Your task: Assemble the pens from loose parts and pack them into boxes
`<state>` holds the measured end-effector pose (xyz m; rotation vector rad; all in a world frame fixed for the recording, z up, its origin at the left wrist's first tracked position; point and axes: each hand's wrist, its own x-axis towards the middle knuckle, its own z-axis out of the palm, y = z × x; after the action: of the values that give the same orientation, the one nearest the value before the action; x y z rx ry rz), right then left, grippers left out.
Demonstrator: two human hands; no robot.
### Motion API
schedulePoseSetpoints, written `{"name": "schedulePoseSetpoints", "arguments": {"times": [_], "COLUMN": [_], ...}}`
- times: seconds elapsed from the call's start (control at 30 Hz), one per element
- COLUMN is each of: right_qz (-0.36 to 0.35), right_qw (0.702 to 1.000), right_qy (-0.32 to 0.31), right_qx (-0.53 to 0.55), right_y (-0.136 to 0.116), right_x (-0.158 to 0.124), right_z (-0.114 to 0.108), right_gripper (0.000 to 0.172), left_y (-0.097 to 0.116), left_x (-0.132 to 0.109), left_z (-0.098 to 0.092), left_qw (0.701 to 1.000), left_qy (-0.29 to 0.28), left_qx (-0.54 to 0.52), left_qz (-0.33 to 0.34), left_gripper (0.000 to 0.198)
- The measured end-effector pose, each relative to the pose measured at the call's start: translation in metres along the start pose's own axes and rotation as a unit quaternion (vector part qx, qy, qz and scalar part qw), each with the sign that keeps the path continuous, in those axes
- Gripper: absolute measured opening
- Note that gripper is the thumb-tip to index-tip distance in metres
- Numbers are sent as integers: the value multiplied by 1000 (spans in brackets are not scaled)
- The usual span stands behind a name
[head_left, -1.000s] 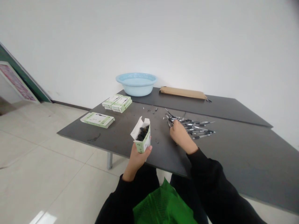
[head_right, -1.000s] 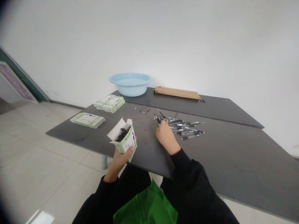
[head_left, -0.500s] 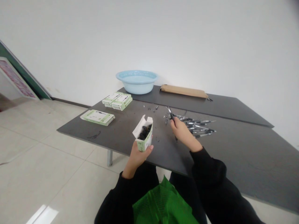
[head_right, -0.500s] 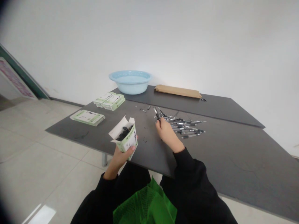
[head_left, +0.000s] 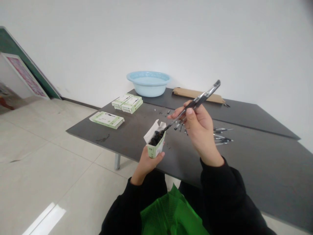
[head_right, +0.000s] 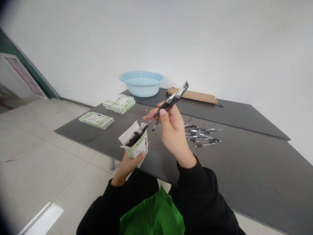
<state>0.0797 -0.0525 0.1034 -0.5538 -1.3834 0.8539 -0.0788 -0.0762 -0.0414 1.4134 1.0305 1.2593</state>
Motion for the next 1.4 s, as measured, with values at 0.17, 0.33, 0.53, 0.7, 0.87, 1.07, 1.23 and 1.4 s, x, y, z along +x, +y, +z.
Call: {"name": "schedulePoseSetpoints", "arguments": {"times": [0.17, 0.33, 0.53, 0.7, 0.87, 1.07, 1.23, 1.4], "right_qz": [44, 76, 26, 46, 26, 20, 34, 38], "right_qw": [995, 979, 968, 965, 969, 996, 994, 993], "right_qy": [-69, -140, -124, -146, -127, 38, 93, 76], "right_qx": [-62, -129, -217, -214, -212, -81, 53, 80], "right_y": [10, 20, 22, 24, 20, 13, 8, 0], "right_x": [-4, -12, -12, -16, -19, -15, -1, 17], "right_z": [17, 16, 10, 5, 7, 6, 0, 12], "right_gripper": [17, 20, 15, 15, 14, 16, 15, 14], "left_y": [0, 0, -1, 0, -4, -5, -2, -2], "left_x": [0, 0, 0, 0, 1, -1, 0, 1], "left_z": [0, 1, 1, 1, 1, 1, 1, 1], "left_qw": [1000, 1000, 1000, 999, 999, 1000, 1000, 1000], "left_qy": [0, 5, 7, 16, 13, 13, 17, 7], "left_qx": [-6, -4, 11, 32, 27, 13, 11, 4], "left_qz": [17, 24, 21, 16, 31, 17, 7, 7], "left_gripper": [44, 43, 42, 39, 40, 44, 44, 46]}}
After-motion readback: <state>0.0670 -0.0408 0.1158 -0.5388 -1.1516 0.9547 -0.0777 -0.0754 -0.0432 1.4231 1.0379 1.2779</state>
